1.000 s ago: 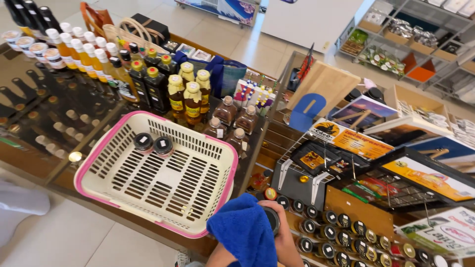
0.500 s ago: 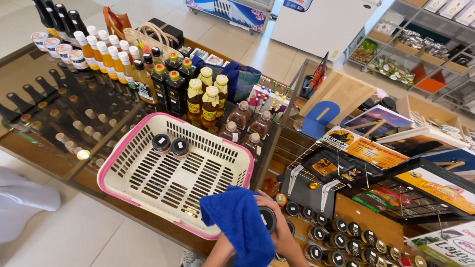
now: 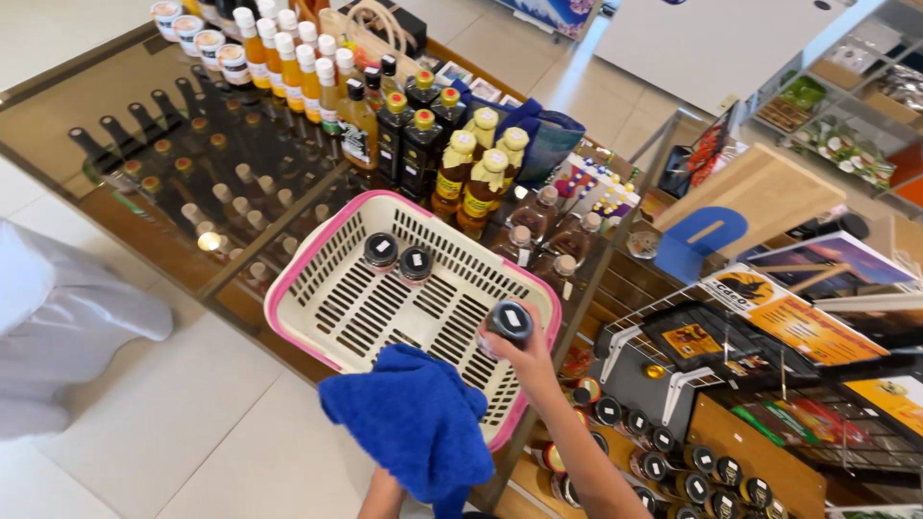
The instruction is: The person is wiping small jars with a blue cloth and organizing them into a basket in a retail setting.
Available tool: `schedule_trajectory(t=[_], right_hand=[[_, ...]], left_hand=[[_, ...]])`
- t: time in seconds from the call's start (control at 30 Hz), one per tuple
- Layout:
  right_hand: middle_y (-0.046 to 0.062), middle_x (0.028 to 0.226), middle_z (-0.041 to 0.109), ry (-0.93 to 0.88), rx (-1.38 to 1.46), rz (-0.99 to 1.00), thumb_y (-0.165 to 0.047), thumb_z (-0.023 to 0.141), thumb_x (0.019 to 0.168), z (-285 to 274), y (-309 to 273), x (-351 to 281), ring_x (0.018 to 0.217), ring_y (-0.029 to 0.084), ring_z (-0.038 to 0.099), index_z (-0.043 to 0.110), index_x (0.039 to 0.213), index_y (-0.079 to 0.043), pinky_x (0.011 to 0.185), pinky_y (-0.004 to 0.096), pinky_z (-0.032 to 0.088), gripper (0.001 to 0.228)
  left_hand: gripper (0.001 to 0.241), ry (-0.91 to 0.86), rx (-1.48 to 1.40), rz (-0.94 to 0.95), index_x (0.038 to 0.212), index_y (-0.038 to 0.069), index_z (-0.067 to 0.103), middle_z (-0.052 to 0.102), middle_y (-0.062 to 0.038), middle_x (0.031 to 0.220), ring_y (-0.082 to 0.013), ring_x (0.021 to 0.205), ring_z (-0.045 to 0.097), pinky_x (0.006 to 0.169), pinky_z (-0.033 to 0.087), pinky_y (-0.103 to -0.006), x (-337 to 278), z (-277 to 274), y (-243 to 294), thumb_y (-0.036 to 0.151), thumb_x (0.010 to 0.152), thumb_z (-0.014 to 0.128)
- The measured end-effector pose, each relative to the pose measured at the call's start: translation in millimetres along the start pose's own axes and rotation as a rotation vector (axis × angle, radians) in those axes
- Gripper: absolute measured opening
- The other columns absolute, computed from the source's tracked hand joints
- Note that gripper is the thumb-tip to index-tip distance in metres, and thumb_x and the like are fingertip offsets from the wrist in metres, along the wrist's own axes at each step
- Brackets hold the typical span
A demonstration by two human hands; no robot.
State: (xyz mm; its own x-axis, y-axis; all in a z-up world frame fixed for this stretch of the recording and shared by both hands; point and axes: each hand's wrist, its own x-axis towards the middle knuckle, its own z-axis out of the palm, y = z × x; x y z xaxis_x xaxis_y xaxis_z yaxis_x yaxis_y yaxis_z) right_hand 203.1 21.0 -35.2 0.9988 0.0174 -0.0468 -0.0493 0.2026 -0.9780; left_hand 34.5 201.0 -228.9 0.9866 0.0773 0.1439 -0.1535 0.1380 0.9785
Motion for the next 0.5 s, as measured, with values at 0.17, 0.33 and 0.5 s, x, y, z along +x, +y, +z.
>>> schedule_trajectory(t=[0.17, 0.33, 0.5], right_hand=[[0.005, 0.120, 0.050, 0.032, -0.402, 0.066, -0.020, 0.089, 0.069, 39.0, 47.3, 57.8, 0.107, 0.019, 0.063, 0.061, 0.124, -0.011, 0.087, 0.038, 0.060, 0.062], [0.011, 0.122, 0.057, 0.070, -0.822, -0.076, -0.023, 0.098, 0.065, 41.0, 125.4, 110.6, 0.119, 0.030, 0.056, 0.063, 0.123, -0.010, 0.104, 0.044, 0.044, 0.068], [0.013, 0.135, 0.051, 0.129, -0.925, -0.140, -0.025, 0.095, 0.068, 49.1, 147.3, 130.3, 0.132, 0.034, 0.044, 0.051, 0.134, -0.013, 0.114, 0.051, 0.028, 0.080]], left_hand=[[0.048, 0.073, -0.129, -0.057, 0.128, 0.000, 0.058, 0.069, -0.016, 0.119, -0.0291, 0.106, 0.068, 0.091, 0.057, -0.0414, -21.3, -38.7, -57.3, 0.010, 0.084, 0.075], [0.053, 0.130, -0.252, -0.107, 0.127, -0.001, 0.056, 0.069, -0.017, 0.116, -0.0304, 0.101, 0.070, 0.086, 0.061, -0.0429, 7.3, -62.6, -46.0, 0.007, 0.079, 0.079], [0.060, 0.171, -0.379, -0.172, 0.126, -0.003, 0.054, 0.070, -0.019, 0.113, -0.0318, 0.096, 0.071, 0.081, 0.064, -0.0444, 93.7, -52.2, 160.2, 0.004, 0.075, 0.083]])
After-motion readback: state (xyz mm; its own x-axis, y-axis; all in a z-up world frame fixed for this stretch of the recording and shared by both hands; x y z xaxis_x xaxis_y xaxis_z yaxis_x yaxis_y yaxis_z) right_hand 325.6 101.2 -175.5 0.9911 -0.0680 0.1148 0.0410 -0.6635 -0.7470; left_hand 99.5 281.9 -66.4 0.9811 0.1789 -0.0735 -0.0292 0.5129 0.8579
